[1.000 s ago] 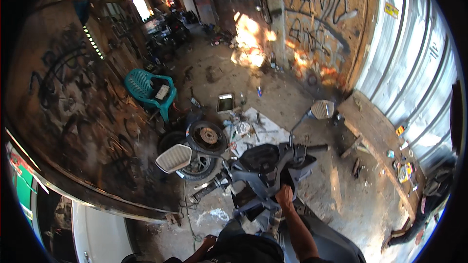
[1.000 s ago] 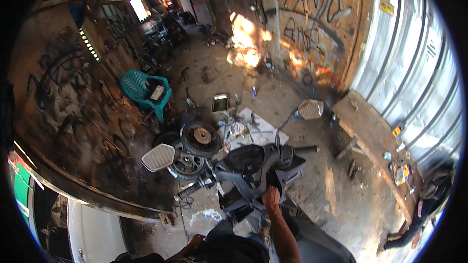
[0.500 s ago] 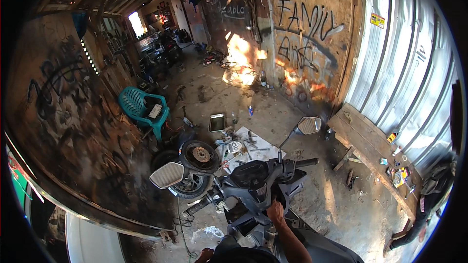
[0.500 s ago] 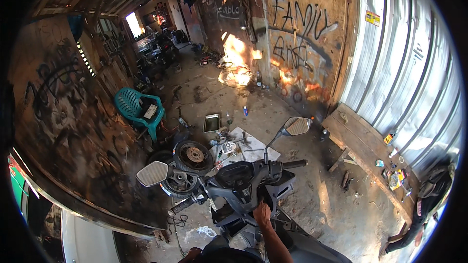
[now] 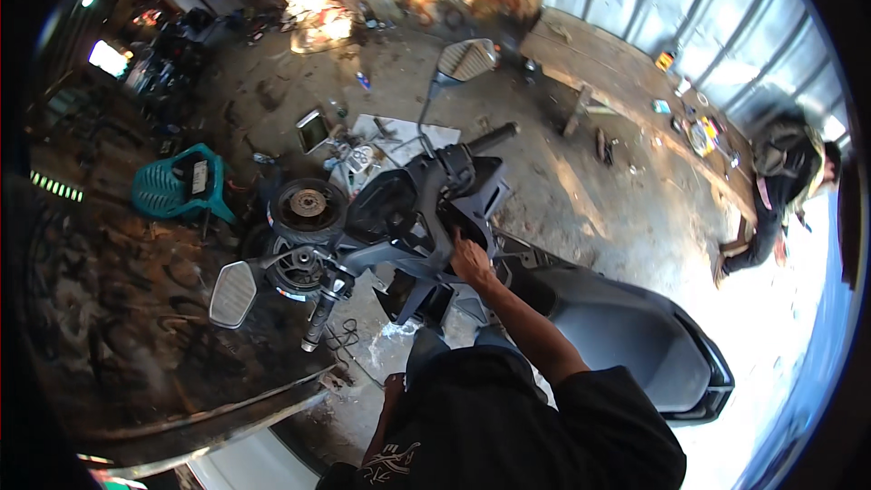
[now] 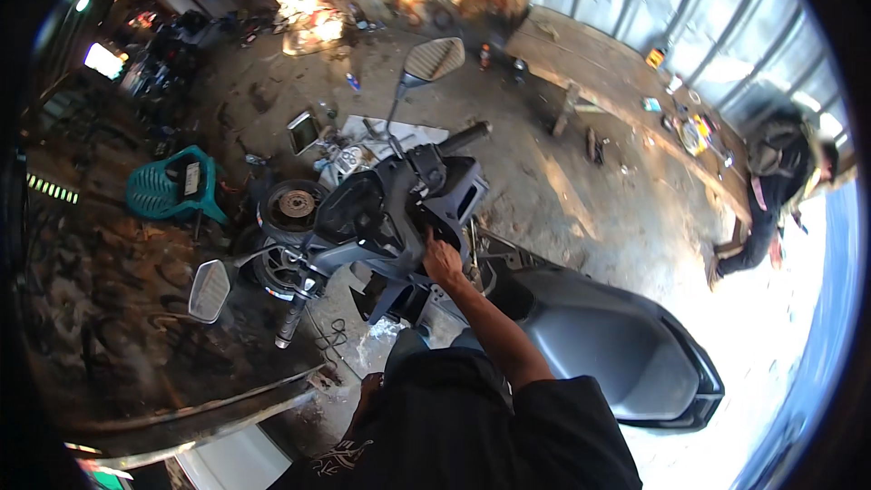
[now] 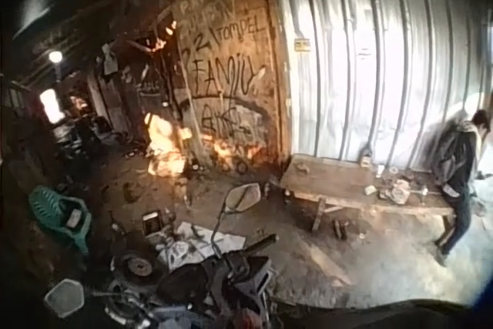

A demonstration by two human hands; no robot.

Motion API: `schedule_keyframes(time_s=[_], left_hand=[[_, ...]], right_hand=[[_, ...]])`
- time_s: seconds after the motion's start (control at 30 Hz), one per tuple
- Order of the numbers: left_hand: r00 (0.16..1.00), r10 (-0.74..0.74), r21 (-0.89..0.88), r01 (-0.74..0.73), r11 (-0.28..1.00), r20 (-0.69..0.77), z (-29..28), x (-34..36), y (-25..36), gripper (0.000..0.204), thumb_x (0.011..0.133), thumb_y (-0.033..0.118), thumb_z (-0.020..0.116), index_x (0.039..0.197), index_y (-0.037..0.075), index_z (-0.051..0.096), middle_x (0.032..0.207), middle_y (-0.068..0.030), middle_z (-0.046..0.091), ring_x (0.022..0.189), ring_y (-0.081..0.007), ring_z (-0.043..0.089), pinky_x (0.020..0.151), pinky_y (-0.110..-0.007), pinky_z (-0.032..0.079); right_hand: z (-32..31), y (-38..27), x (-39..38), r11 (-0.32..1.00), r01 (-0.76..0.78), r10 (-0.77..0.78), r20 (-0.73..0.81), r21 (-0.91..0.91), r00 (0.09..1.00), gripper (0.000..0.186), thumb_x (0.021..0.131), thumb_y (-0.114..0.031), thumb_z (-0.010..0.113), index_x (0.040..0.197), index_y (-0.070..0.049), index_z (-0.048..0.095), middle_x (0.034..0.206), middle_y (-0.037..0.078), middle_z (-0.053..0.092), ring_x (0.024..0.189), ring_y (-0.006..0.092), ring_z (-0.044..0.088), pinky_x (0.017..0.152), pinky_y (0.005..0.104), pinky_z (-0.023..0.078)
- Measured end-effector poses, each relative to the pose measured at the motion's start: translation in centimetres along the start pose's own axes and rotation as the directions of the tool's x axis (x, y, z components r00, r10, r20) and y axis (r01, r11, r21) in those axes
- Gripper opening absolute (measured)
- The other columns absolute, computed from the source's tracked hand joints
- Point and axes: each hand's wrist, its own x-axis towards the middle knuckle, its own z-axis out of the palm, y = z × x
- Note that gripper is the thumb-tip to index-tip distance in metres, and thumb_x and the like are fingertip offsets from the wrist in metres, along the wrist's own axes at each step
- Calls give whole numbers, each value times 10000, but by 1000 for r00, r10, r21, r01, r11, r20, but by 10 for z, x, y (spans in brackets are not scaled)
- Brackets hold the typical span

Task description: Repairing or adjusting the front suspension forks of a motorcycle.

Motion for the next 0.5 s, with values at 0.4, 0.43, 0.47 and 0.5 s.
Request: schedule_keyframes(time_s=[0.4,0.43,0.47,0.5], left_hand=[[909,-369,-369,416,831,194,-10,-5,-16,266,903,224,576,1079,53,681,956,-147,683,860,-274,668,686,-398,539],[914,-357,-299,402,866,195,-12,-4,-21,281,881,207,601,1111,58,664,975,-148,671,892,-288,662,697,-405,541],[918,-344,-228,384,895,197,-14,-4,-25,313,859,191,626,1143,63,647,993,-149,659,924,-301,656,707,-413,542],[918,-341,-218,382,898,205,-17,-1,-29,313,859,191,626,1143,63,647,993,-149,659,924,-301,656,707,-413,542]], right_hand=[[-30,-30,-19,998,61,-59,-177,8,982,811,774,-12,514,1523,-84,212,930,271,664,821,425,668,758,487,533],[-42,-34,-20,996,16,-16,0,89,1000,804,777,-14,509,1523,-83,214,933,273,663,828,424,668,762,487,531],[-38,-30,-16,993,8,-10,10,116,1000,826,818,-99,532,1539,-128,130,908,275,657,845,450,653,759,519,507],[-38,-31,-15,992,-3,3,7,123,1000,826,818,-99,532,1539,-128,130,908,275,657,845,450,653,759,519,507]])
